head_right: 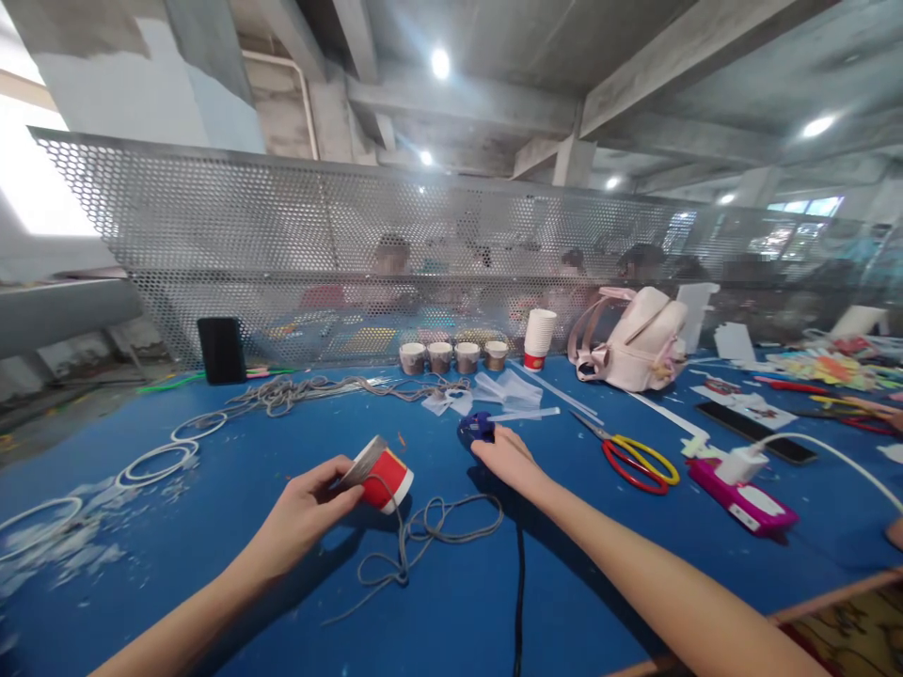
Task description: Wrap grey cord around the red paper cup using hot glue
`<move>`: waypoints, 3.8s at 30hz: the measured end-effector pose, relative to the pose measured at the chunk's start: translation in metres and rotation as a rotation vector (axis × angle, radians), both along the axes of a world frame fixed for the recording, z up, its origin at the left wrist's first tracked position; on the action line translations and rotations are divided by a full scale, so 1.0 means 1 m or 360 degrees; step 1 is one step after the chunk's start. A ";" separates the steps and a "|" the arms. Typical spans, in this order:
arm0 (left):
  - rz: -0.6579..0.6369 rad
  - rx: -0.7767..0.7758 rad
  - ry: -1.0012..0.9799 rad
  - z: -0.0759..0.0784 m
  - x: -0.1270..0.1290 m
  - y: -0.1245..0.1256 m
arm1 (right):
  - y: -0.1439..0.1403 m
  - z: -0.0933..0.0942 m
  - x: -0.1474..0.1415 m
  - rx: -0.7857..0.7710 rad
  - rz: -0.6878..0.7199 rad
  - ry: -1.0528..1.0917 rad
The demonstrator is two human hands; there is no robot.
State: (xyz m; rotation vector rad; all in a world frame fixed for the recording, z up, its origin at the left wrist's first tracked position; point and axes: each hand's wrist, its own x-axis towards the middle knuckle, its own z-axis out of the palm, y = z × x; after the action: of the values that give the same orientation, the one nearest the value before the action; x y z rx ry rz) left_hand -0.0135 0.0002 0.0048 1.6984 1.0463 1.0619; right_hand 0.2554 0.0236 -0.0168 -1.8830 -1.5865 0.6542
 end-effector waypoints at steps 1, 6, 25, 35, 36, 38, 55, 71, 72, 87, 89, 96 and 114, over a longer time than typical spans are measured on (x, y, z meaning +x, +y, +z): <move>0.0002 -0.0011 0.0002 0.000 0.000 0.000 | -0.001 0.002 -0.002 0.0021 0.0029 0.0112; 0.0026 0.0006 0.0011 -0.003 0.001 0.001 | -0.015 0.011 -0.022 0.0110 0.0203 0.0627; 0.0112 -0.0093 0.0048 0.000 0.013 -0.010 | -0.075 0.003 -0.043 0.0304 0.0591 0.0661; 0.0147 0.0078 0.0169 -0.007 0.010 -0.010 | -0.078 0.000 -0.045 0.0344 0.0554 0.0412; 0.0150 0.0097 0.0175 -0.007 0.011 -0.011 | -0.078 0.001 -0.046 0.0338 0.0549 0.0388; 0.0145 0.0115 0.0180 -0.007 0.012 -0.012 | -0.080 0.001 -0.047 0.0327 0.0536 0.0352; 0.0119 0.0086 0.0179 -0.003 0.014 -0.014 | -0.084 0.003 -0.049 0.0526 0.0658 0.0177; 0.0037 0.0028 0.0119 0.000 0.013 -0.014 | -0.083 0.003 -0.046 0.0541 0.0655 0.0138; 0.0036 0.0027 0.0113 0.000 0.012 -0.014 | -0.083 0.004 -0.045 0.0524 0.0635 0.0177; -0.0043 0.0036 0.0041 -0.001 0.009 -0.010 | -0.081 0.009 -0.044 0.0449 0.0568 0.0301; -0.0085 0.0020 0.0037 -0.001 0.009 -0.009 | -0.081 0.008 -0.044 0.0465 0.0591 0.0288; -0.0039 0.0076 0.0083 0.002 0.010 -0.010 | -0.077 0.006 -0.041 0.0395 0.0564 0.0394; 0.0004 -0.0034 0.0089 0.000 0.006 -0.009 | -0.075 0.012 -0.041 0.0343 0.0551 0.0456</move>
State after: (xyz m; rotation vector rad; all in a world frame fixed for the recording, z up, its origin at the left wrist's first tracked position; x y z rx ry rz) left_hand -0.0075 -0.0086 0.0053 1.7189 1.0914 1.0064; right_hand 0.2149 -0.0515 -0.0050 -1.3067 -1.7266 0.8207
